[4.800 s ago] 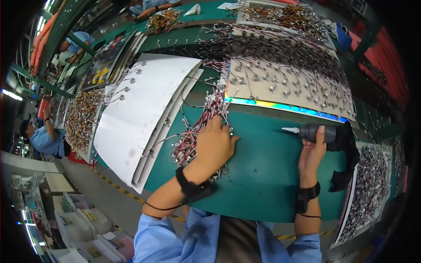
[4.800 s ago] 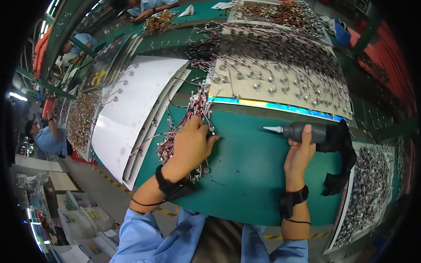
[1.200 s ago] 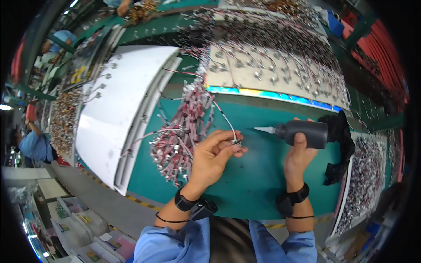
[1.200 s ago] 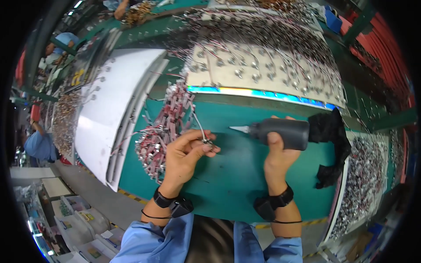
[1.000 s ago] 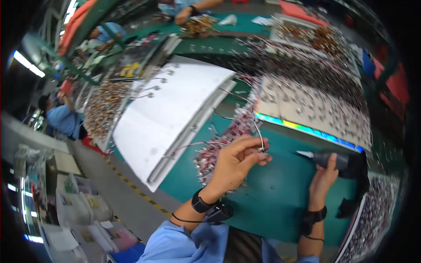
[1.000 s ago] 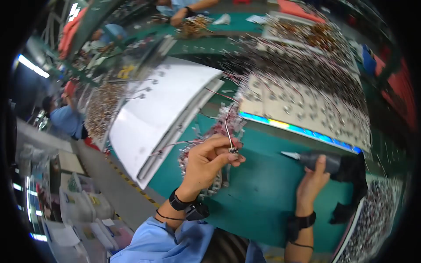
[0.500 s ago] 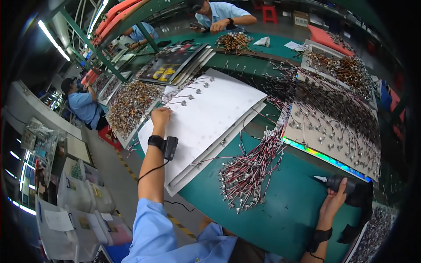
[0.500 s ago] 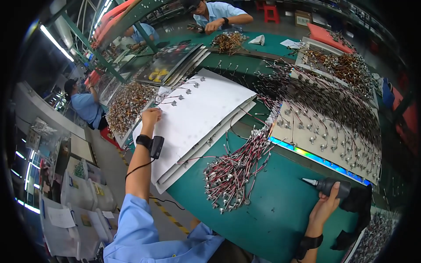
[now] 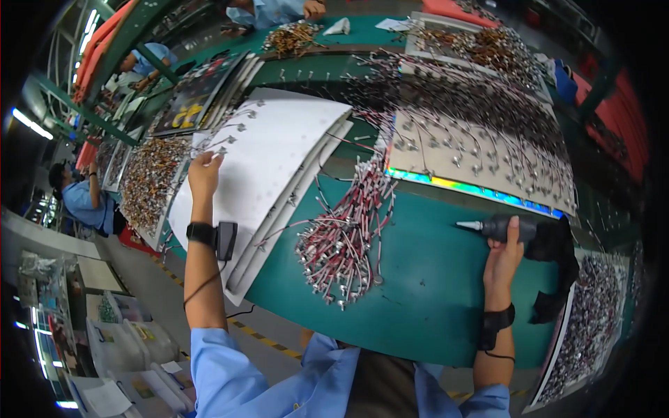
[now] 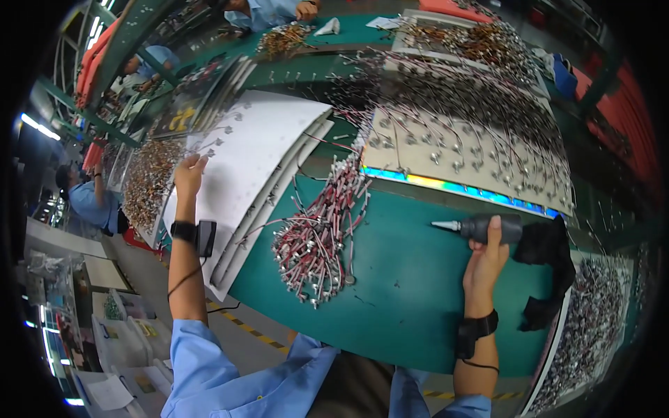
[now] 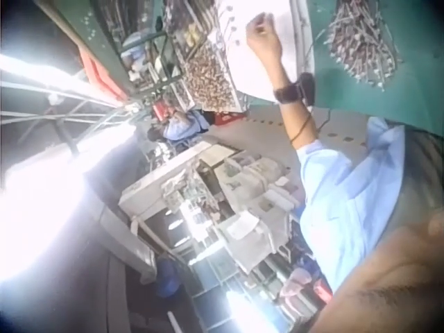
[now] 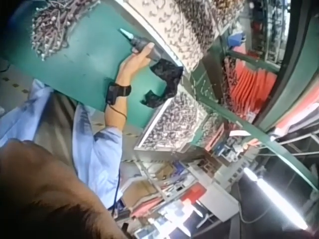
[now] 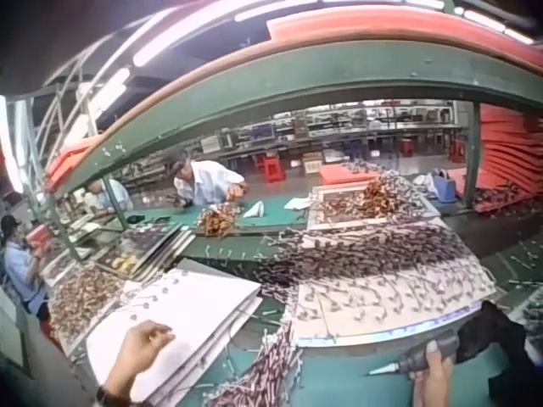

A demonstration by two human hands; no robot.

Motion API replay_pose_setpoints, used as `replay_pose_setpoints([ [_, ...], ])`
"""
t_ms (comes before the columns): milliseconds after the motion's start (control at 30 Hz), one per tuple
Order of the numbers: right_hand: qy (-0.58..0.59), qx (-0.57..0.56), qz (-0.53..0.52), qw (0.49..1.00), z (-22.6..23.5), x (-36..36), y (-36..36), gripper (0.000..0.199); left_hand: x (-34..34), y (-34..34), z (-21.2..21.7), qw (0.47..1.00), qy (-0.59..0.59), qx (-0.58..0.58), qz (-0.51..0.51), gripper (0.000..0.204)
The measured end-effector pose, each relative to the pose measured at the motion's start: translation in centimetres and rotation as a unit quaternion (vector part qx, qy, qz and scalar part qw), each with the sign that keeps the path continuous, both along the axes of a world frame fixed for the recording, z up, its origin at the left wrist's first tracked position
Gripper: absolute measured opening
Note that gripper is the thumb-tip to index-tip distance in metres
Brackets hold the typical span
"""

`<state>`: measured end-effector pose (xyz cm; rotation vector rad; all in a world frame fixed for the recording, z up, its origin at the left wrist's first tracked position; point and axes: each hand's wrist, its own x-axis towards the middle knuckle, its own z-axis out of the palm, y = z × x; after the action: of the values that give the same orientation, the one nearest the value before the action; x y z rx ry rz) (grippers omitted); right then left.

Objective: The person picks up a wire assembly, applies glue to the connector from a squeeze bottle, and places it onto a stack of paper. This process is repeated several times, occasionally wiping the tip of the glue bottle with a black cloth.

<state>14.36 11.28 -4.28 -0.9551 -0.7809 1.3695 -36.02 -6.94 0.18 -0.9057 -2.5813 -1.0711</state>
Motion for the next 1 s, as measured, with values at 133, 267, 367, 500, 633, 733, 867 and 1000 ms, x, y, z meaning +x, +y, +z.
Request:
replay_pose_setpoints([
  [133,0.026,0.002,0.017,1.000,0.1,0.2,0.1,0.022,13.4,1.1,3.0,0.962,-0.088,-0.074,-0.249,0.016],
  [267,0.003,-0.010,-0.002,1.000,0.1,1.2,0.3,0.022,23.5,3.1,2.9,0.914,0.050,-0.175,-0.362,0.017],
  [367,-0.053,-0.034,0.000,0.998,-1.1,1.4,0.5,0.024,23.6,4.0,0.6,0.905,0.065,-0.254,-0.334,0.018],
  [500,-0.070,-0.047,0.007,0.996,-1.2,1.0,0.4,0.031,22.9,3.9,0.4,0.898,0.052,-0.269,-0.345,0.013],
  [633,-0.019,-0.048,-0.004,0.999,-0.8,1.1,0.5,0.033,23.1,3.8,0.6,0.897,0.066,-0.208,-0.385,0.015],
  [733,-0.004,-0.055,0.009,0.998,-1.0,1.5,0.6,0.034,22.2,3.3,1.0,0.900,0.125,-0.170,-0.380,0.015],
  [867,0.021,-0.041,0.002,0.999,-0.4,1.6,0.4,0.033,21.0,1.9,4.7,0.950,-0.105,-0.030,-0.291,0.021],
  [1000,0.015,-0.043,0.001,0.999,-0.3,1.1,0.5,0.033,22.2,1.2,8.9,0.904,-0.221,0.208,-0.301,0.029],
])
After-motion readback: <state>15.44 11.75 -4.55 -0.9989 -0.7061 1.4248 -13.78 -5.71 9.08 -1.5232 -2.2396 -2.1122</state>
